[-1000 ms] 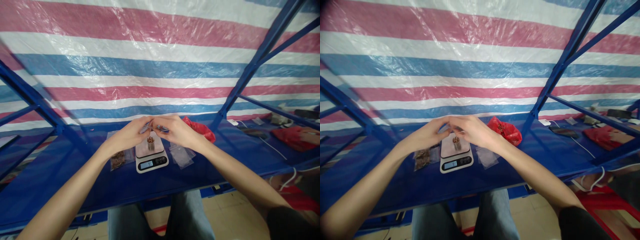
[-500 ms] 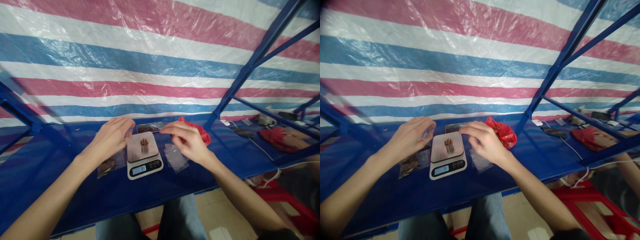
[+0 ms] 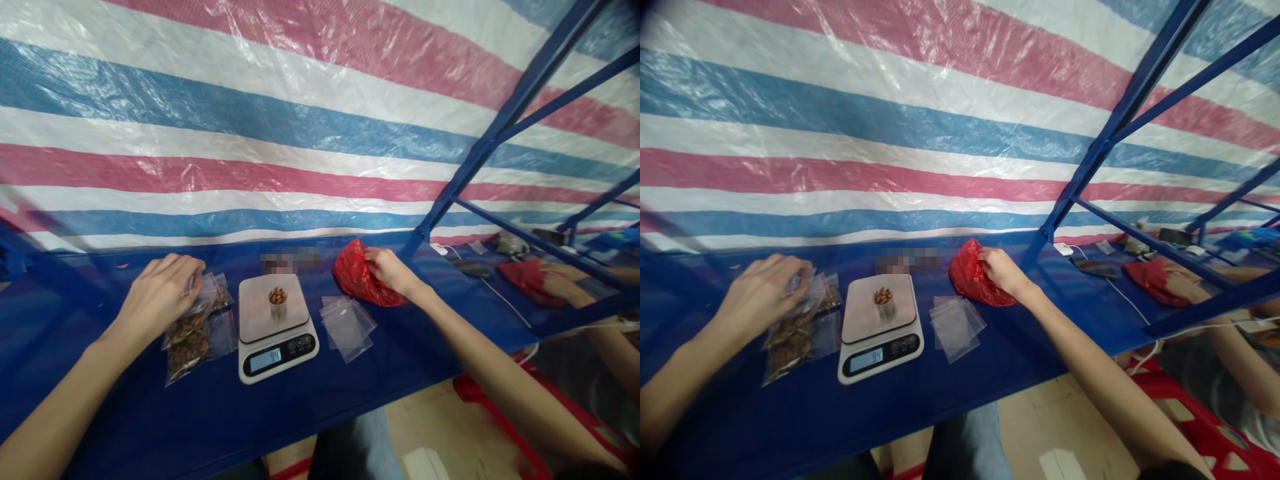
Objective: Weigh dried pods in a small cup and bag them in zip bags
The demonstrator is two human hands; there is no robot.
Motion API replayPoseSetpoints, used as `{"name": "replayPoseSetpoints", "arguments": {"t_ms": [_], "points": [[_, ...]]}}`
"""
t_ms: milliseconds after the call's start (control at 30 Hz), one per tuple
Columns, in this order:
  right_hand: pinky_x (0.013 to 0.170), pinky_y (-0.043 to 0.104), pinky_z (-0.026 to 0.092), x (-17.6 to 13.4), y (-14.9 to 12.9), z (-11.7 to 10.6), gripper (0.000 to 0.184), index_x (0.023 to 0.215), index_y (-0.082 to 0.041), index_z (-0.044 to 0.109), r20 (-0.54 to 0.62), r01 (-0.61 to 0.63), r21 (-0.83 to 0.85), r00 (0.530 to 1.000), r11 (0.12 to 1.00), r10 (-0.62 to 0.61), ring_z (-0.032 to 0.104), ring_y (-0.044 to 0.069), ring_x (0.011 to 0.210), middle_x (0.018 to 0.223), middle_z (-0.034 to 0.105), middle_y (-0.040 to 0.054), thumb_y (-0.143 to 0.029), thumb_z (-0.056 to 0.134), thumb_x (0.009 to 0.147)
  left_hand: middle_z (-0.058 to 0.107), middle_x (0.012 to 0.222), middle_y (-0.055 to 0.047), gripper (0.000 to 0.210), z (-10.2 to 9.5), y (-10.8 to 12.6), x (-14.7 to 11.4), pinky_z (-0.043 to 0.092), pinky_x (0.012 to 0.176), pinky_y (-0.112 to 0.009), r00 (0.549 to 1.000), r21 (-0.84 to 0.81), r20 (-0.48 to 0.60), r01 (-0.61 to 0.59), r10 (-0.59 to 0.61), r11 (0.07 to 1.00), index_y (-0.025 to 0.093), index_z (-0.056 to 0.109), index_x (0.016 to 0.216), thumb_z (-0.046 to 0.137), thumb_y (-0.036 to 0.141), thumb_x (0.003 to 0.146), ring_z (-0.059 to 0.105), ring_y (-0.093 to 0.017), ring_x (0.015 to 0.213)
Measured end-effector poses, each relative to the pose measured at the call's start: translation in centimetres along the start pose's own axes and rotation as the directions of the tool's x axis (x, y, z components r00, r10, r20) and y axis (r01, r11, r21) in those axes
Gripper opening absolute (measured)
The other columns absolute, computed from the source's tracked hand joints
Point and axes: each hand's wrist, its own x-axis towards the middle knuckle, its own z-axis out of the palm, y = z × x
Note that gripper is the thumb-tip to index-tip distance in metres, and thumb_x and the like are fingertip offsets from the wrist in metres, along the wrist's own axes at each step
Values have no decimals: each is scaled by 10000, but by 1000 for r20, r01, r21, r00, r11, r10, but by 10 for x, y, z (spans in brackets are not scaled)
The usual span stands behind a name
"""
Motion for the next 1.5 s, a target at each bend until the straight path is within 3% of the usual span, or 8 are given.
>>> {"name": "replayPoseSetpoints", "arguments": {"t_ms": [200,467,667,833,967,1067,1167,1500], "points": [[997,428,547,19,11,12,306,758,-183,683,60,-3,-20,998,1000,4,725,280,965,930,780,119,63,522,677,740,990,-62,134,-2,-5,-8,467,882,-447,999,64,29,22,-24,998,264,618,1024,524,288,932,643,-324,1032],[988,387,541,21,10,4,333,825,-169,725,82,40,-21,996,999,-38,725,278,1016,1082,775,161,54,489,756,741,1037,-64,134,-2,-5,-9,462,900,-430,1000,61,-5,26,-25,998,246,602,1052,512,273,957,651,-315,1061],[834,394,583,15,-4,-39,262,1004,-177,778,-174,73,-96,981,993,-89,743,272,890,1008,772,124,-167,517,981,733,1055,-90,178,-7,-1,-8,464,922,-418,999,82,19,41,-42,996,201,624,1078,496,264,970,645,-307,1081],[899,390,570,21,-79,-64,209,1074,-207,762,-384,169,-95,903,981,-192,731,254,972,1048,758,100,-176,562,1022,748,1051,-85,187,-7,4,-4,466,920,-430,998,32,16,62,-62,998,227,633,1071,484,292,979,652,-318,1104],[912,339,562,35,-155,-30,238,1139,-202,732,-194,394,140,911,908,-365,708,207,1030,1115,735,84,-141,515,1064,735,1053,-90,204,-7,6,-6,483,908,-436,999,21,-4,49,-49,999,223,639,1082,479,296,979,662,-312,1064],[872,308,553,43,-183,1,257,1101,-168,732,-17,449,190,891,873,-454,691,190,999,1083,714,85,-123,480,1078,729,1049,-92,213,-9,6,-10,491,901,-435,999,23,-15,51,-50,998,214,645,1087,479,292,979,668,-305,1042],[839,289,532,47,-189,14,239,1038,-151,728,54,442,159,889,883,-454,675,178,946,1039,699,77,-120,493,1074,726,1028,-86,217,-12,7,-11,494,887,-428,998,34,-31,59,-58,998,207,650,1082,466,276,990,672,-294,1023],[848,301,505,60,-188,12,243,1002,-159,743,160,468,168,856,868,-492,654,191,941,1057,689,82,-204,518,1082,733,1000,-72,196,-13,5,-10,494,875,-423,997,9,-71,44,-44,999,202,665,1062,495,244,975,659,-291,1016]]}}
